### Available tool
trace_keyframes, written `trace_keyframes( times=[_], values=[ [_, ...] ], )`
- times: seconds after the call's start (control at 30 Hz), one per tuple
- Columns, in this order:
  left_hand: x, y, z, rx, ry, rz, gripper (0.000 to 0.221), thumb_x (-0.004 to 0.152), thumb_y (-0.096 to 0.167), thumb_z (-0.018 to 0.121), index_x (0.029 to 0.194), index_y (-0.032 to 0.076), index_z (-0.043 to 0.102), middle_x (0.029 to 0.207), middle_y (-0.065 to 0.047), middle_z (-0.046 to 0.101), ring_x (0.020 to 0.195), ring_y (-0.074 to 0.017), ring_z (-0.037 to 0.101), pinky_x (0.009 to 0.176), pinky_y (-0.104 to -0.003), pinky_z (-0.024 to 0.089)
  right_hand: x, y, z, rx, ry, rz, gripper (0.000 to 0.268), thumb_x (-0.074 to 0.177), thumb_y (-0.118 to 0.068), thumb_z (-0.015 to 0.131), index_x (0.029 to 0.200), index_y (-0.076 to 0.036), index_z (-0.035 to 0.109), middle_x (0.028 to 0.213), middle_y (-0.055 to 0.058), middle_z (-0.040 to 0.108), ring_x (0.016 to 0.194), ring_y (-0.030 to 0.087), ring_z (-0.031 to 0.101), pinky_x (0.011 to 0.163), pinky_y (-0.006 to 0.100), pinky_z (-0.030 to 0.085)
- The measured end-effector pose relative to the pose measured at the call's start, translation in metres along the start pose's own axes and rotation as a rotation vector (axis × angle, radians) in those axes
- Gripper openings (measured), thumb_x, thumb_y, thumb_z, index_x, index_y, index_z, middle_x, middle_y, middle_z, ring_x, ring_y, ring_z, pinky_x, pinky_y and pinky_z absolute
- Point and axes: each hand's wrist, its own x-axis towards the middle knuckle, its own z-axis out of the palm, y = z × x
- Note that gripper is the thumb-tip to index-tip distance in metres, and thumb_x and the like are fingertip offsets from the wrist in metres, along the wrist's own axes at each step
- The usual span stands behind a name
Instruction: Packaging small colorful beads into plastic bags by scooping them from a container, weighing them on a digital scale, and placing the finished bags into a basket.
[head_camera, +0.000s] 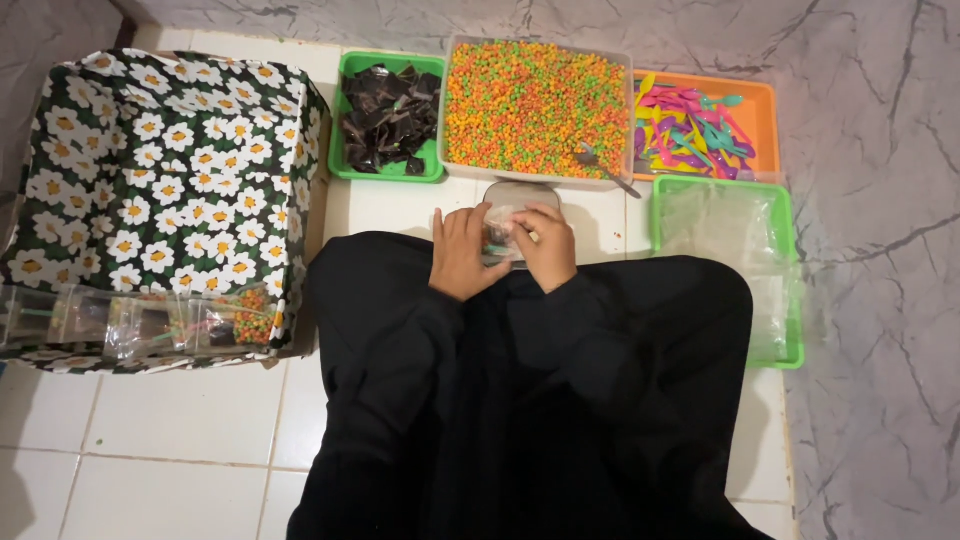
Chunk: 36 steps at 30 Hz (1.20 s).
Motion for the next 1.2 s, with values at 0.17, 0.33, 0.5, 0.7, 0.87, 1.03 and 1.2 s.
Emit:
trace_keyframes(
  times=[0.17,0.33,0.5,0.7,0.87,1.03,1.2],
  values=[
    [-0.001,0.009,-0.006,-0.060,0.036,-0.086,0.100,0.071,0.053,0.082,0.152,0.010,0.039,0.123,-0.014,0.053,0.125,-0.0358,0.049,0.120,-0.065,0.018,-0.006,-0.031,-0.006,0.274,-0.043,0.044,0.025,0.100,-0.006,0.066,0.124,0.000,0.068,0.121,0.029,0.066,0.120,0.043,0.063,0.104,0.050,0.051],
    [0.000,0.002,0.008,-0.054,0.102,-0.043,0.100,0.070,0.051,0.085,0.149,0.007,0.042,0.113,-0.016,0.054,0.108,-0.0387,0.056,0.104,-0.056,0.039,-0.010,-0.028,-0.005,0.095,-0.033,0.030,0.028,0.087,-0.020,0.084,0.112,-0.013,0.075,0.103,0.007,0.071,0.123,0.033,0.063,0.111,0.046,0.045],
    [-0.004,0.023,-0.015,-0.192,0.034,0.026,0.104,0.065,0.063,0.084,0.145,0.008,0.047,0.114,-0.014,0.056,0.107,-0.0365,0.058,0.098,-0.051,0.043,-0.010,0.007,0.000,0.143,-0.126,0.008,0.014,0.088,-0.014,0.080,0.101,-0.017,0.082,0.099,0.008,0.077,0.121,0.030,0.064,0.109,0.043,0.046],
    [-0.003,0.018,-0.022,-0.342,-0.040,-0.014,0.052,0.090,0.031,0.072,0.137,0.012,0.059,0.105,-0.007,0.065,0.101,-0.0328,0.064,0.089,-0.047,0.049,-0.008,-0.004,-0.028,0.150,-0.104,0.032,0.016,0.087,-0.010,0.080,0.103,-0.009,0.075,0.094,0.008,0.073,0.104,0.030,0.069,0.092,0.039,0.055],
    [-0.009,-0.006,0.004,-0.543,-0.038,-0.107,0.038,0.088,0.018,0.073,0.126,0.020,0.070,0.093,-0.002,0.070,0.090,-0.0250,0.067,0.086,-0.040,0.054,-0.003,-0.027,-0.042,0.024,-0.136,-0.083,0.019,0.088,-0.011,0.077,0.106,-0.012,0.072,0.095,0.005,0.068,0.102,0.028,0.067,0.090,0.040,0.055],
    [-0.009,-0.011,0.008,-0.609,-0.027,-0.137,0.036,0.087,0.016,0.077,0.122,0.018,0.073,0.087,-0.007,0.071,0.085,-0.0260,0.067,0.083,-0.040,0.054,0.000,-0.019,-0.042,0.047,-0.271,-0.174,0.026,0.088,-0.002,0.069,0.113,-0.002,0.072,0.103,0.017,0.071,0.115,0.039,0.063,0.103,0.051,0.049],
    [-0.008,-0.015,0.016,-0.672,0.000,-0.171,0.030,0.089,0.025,0.082,0.116,0.015,0.074,0.102,-0.010,0.076,0.106,-0.0349,0.068,0.098,-0.046,0.051,-0.003,-0.025,-0.038,0.139,-0.215,-0.057,0.029,0.090,-0.002,0.070,0.119,-0.009,0.072,0.106,0.011,0.072,0.111,0.036,0.068,0.099,0.051,0.052]
  ],
)
